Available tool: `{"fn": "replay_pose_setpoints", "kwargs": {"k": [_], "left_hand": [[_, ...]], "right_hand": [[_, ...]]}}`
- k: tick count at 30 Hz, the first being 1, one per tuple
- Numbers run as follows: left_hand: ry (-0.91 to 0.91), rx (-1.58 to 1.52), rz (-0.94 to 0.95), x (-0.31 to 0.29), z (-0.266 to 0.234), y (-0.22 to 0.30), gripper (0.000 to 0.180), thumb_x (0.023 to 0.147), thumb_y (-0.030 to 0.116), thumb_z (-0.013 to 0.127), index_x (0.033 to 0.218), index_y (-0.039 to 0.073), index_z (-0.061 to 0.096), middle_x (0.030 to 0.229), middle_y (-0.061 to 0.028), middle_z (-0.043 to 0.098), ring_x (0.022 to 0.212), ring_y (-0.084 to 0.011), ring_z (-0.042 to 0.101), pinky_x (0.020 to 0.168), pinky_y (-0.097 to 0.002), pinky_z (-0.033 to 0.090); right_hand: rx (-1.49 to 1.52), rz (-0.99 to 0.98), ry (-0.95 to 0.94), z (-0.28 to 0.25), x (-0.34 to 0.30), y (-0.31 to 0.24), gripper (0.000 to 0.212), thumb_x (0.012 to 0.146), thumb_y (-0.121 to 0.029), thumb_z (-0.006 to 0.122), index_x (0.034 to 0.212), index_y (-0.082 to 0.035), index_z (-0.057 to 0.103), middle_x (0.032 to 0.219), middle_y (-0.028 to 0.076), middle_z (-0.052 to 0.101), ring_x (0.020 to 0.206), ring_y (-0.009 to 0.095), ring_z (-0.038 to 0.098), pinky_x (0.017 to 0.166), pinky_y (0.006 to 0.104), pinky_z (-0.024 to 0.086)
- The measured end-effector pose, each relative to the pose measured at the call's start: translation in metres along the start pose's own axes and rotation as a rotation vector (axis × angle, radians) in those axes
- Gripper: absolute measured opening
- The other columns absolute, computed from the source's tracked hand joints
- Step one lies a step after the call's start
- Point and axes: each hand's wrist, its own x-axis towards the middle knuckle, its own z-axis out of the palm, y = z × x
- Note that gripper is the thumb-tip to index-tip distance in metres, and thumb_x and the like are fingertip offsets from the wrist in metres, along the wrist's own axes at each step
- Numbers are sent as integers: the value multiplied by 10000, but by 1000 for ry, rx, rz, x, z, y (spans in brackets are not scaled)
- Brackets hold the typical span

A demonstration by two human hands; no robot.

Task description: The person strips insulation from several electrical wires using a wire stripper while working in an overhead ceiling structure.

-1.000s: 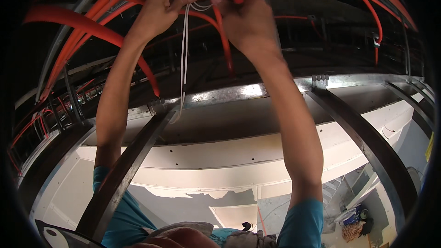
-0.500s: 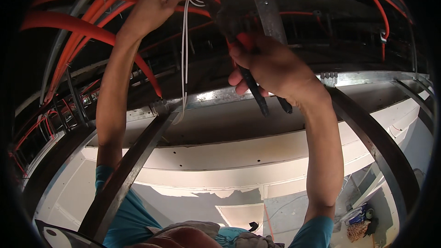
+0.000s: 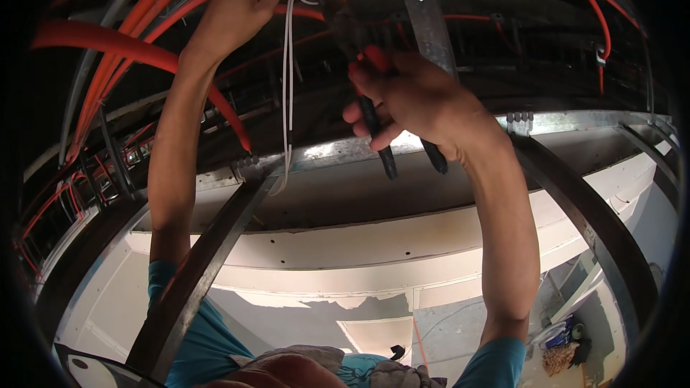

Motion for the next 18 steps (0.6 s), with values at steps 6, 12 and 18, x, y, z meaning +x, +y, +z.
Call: {"fn": "replay_pose_setpoints", "kwargs": {"k": [6, 12, 18], "left_hand": [[15, -15, -18, 0, 2, -1, 115, 959, -47, 589, 992, -35, 698, 962, -123, 599, 894, -254, 662, 796, -357, 531], [99, 42, -3, -5, 4, 1, 82, 961, -4, 621, 991, -36, 691, 898, -119, 603, 834, -235, 646, 748, -343, 514], [256, -118, -79, 2, 12, 12, 116, 1007, 63, 628, 1007, -35, 691, 847, -84, 646, 712, -149, 558, 669, -333, 467]], "right_hand": [[-18, 12, 34, 4, -1, -5, 398, 1042, -367, 630, 1230, -19, 589, 930, 124, 726, 774, 203, 716, 550, 297, 535], [42, -2, 126, 23, 0, 0, 285, 1067, -279, 585, 1167, -13, 574, 850, 60, 635, 713, 125, 627, 569, 302, 509], [-271, -286, 425, 34, 33, 18, 263, 1050, -254, 603, 1132, -4, 604, 901, 162, 692, 784, 263, 700, 724, 403, 534]]}}
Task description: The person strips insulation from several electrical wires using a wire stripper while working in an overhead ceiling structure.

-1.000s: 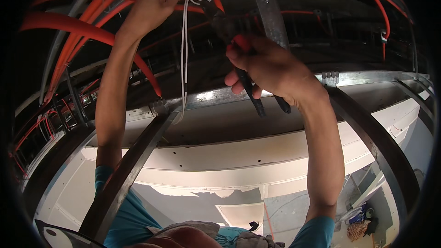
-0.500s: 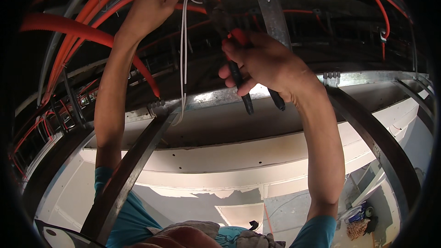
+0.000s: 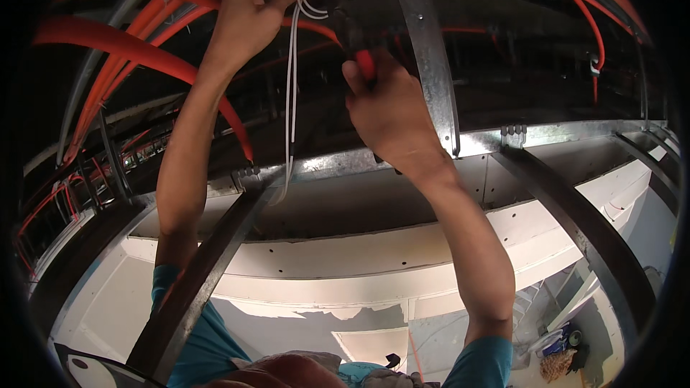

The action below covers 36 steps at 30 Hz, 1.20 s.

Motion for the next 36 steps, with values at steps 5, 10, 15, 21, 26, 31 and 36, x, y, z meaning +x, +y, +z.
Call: {"fn": "replay_pose_setpoints", "kwargs": {"k": [5, 10, 15, 21, 26, 31, 36], "left_hand": [[-47, -244, -402, 5, -5, 7, 155, 1042, 124, 624, 1055, -3, 711, 913, -32, 697, 799, -121, 608, 735, -318, 503], [-28, -330, -429, 15, 2, -16, 179, 1051, 155, 620, 1063, 2, 713, 950, -33, 714, 863, -125, 623, 801, -307, 511], [-26, -134, -249, 9, -2, -11, 221, 1065, 185, 601, 1088, -14, 695, 972, -50, 720, 936, -140, 639, 876, -326, 514], [-98, -52, -181, 11, -8, -4, 141, 1051, 91, 595, 1076, -28, 666, 966, -53, 701, 903, -127, 634, 854, -312, 514], [-67, -253, -121, 12, -8, -18, 89, 1028, 24, 603, 1096, -23, 636, 958, -35, 672, 896, -104, 610, 851, -284, 501], [-23, -180, -89, -3, -24, -11, 150, 1045, 20, 559, 1179, -20, 612, 1056, -44, 655, 977, -110, 596, 889, -267, 478], [122, 352, 195, -38, -48, -31, 325, 908, -69, 654, 1201, 62, 710, 1115, -99, 721, 1020, -239, 710, 860, -339, 564]], "right_hand": [[44, 14, 9, 1, 7, -5, 246, 1025, -231, 618, 1128, -7, 616, 935, 234, 714, 899, 454, 691, 798, 486, 520], [-155, -133, 136, -6, 19, -1, 255, 1032, -255, 599, 1132, -22, 622, 876, 223, 724, 896, 488, 681, 800, 513, 522], [-158, -86, -34, -15, 21, 7, 381, 1073, -361, 564, 1258, -33, 613, 861, 68, 698, 666, 132, 643, 621, 295, 521], [158, 77, -308, -52, 13, -16, 391, 1070, -353, 567, 1228, 0, 627, 1029, 112, 742, 850, 188, 731, 712, 313, 588], [246, 144, -499, -72, 10, -22, 439, 1053, -378, 605, 1230, 24, 614, 1011, 171, 738, 869, 235, 738, 689, 321, 610], [325, 227, -433, -69, -26, -5, 477, 1026, -376, 647, 1271, 33, 633, 930, 155, 741, 810, 239, 746, 590, 320, 625], [338, 215, -458, -68, -43, -2, 448, 1052, -371, 604, 1268, 20, 638, 944, 135, 745, 838, 233, 739, 633, 341, 611]]}}
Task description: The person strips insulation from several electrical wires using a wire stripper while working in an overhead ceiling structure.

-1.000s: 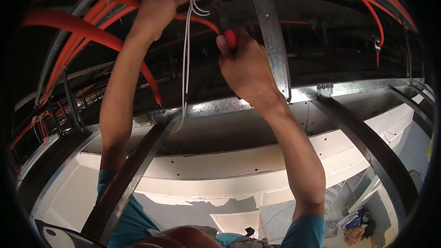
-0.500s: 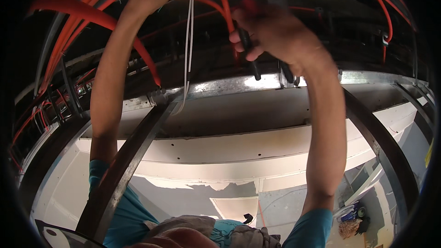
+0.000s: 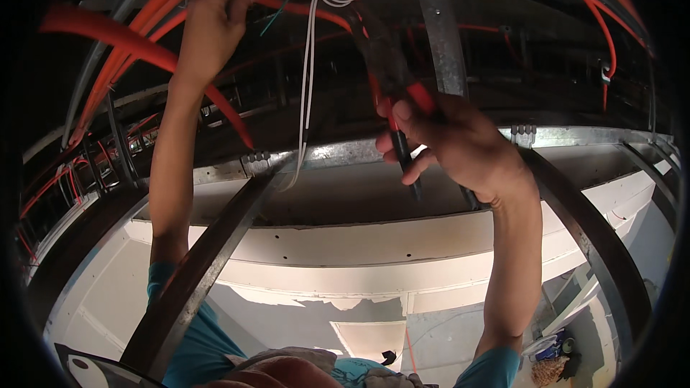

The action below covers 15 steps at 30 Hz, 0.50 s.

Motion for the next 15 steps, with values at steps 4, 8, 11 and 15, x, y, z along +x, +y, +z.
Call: {"fn": "replay_pose_setpoints", "kwargs": {"k": [4, 8, 11, 15], "left_hand": [[-190, 225, 204, -14, -3, -11, 407, 849, -43, 674, 1223, 118, 686, 1167, -63, 673, 1028, -270, 671, 864, -394, 577], [-258, 279, 304, -13, 5, -10, 353, 854, 11, 669, 1179, 134, 730, 1201, -47, 677, 1090, -269, 647, 890, -393, 569], [-216, 171, 275, -10, 11, -8, 320, 838, -42, 683, 1128, 77, 745, 1175, -90, 693, 1063, -288, 667, 895, -404, 559], [-227, -156, 140, -2, 21, -11, 312, 849, -52, 655, 1123, 63, 749, 1210, -74, 695, 1053, -254, 714, 792, -376, 608]], "right_hand": [[42, 86, -31, 2, -6, 2, 439, 1058, -413, 584, 1200, -5, 660, 899, 89, 724, 800, 197, 709, 642, 306, 560], [-28, 189, -113, -2, -5, 5, 438, 1031, -493, 610, 1116, -70, 680, 842, 18, 663, 766, 121, 650, 580, 240, 441], [-17, 214, -105, 7, -9, -4, 416, 1029, -505, 609, 1036, -94, 678, 800, -10, 623, 721, 88, 602, 584, 218, 359], [45, 162, -117, 7, -15, -8, 387, 1012, -423, 672, 1181, -75, 692, 831, -11, 644, 740, 90, 595, 644, 210, 383]]}}
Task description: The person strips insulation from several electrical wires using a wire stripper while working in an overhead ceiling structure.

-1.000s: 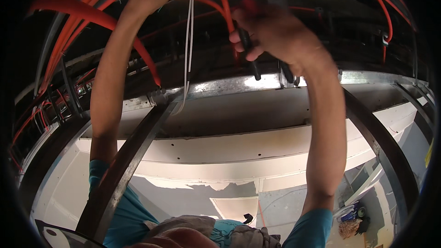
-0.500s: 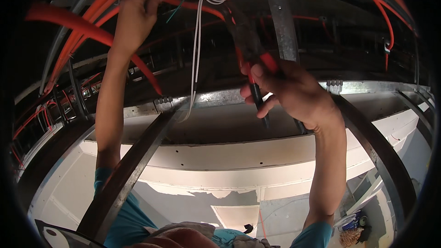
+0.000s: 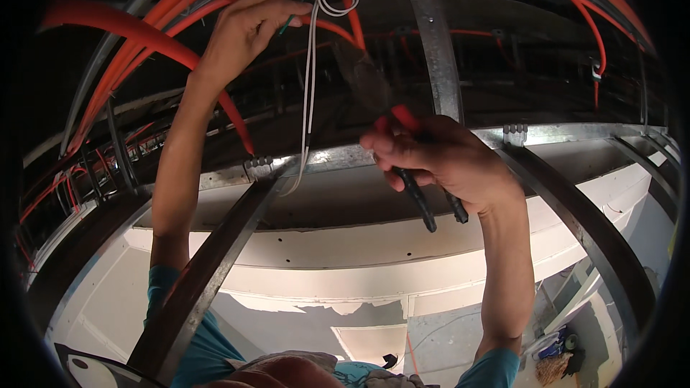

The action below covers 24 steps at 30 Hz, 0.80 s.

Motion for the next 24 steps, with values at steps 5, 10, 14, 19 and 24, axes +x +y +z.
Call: {"fn": "replay_pose_setpoints", "kwargs": {"k": [5, 10, 14, 19, 24], "left_hand": [[110, -248, 6, 13, 15, 8, 185, 915, -58, 654, 1067, 0, 742, 1094, -96, 734, 951, -213, 749, 783, -299, 632], [212, -307, -46, 18, 34, 12, 153, 907, -39, 692, 1050, -20, 745, 1017, -96, 734, 897, -178, 754, 748, -282, 633], [252, -395, -43, 17, 39, 3, 132, 887, -45, 720, 1013, -29, 757, 971, -82, 720, 872, -182, 760, 713, -277, 627], [233, -522, -28, 20, 40, -4, 122, 871, -54, 730, 990, -39, 755, 983, -87, 710, 823, -184, 748, 708, -270, 624], [134, -495, -213, 16, 46, -3, 100, 917, -7, 711, 1014, -29, 723, 1007, -97, 747, 891, -155, 741, 792, -276, 593]], "right_hand": [[225, -362, -43, 8, -5, 19, 386, 1036, -285, 664, 1333, -39, 654, 873, 0, 675, 775, 93, 577, 712, 234, 452], [-142, -481, 315, 18, 4, 32, 332, 1083, -261, 579, 1310, -27, 645, 860, 17, 688, 781, 82, 567, 741, 249, 487], [-117, -484, 420, 24, 24, 42, 327, 1086, -264, 571, 1265, -1, 651, 845, 31, 685, 752, 98, 574, 724, 266, 486], [-126, -446, 480, 31, 32, 36, 306, 1093, -279, 554, 1218, -19, 654, 850, 37, 697, 727, 97, 583, 696, 270, 500], [-130, -361, 446, 33, 36, 33, 313, 1087, -247, 571, 1287, -13, 629, 849, 39, 690, 735, 105, 600, 701, 264, 502]]}}
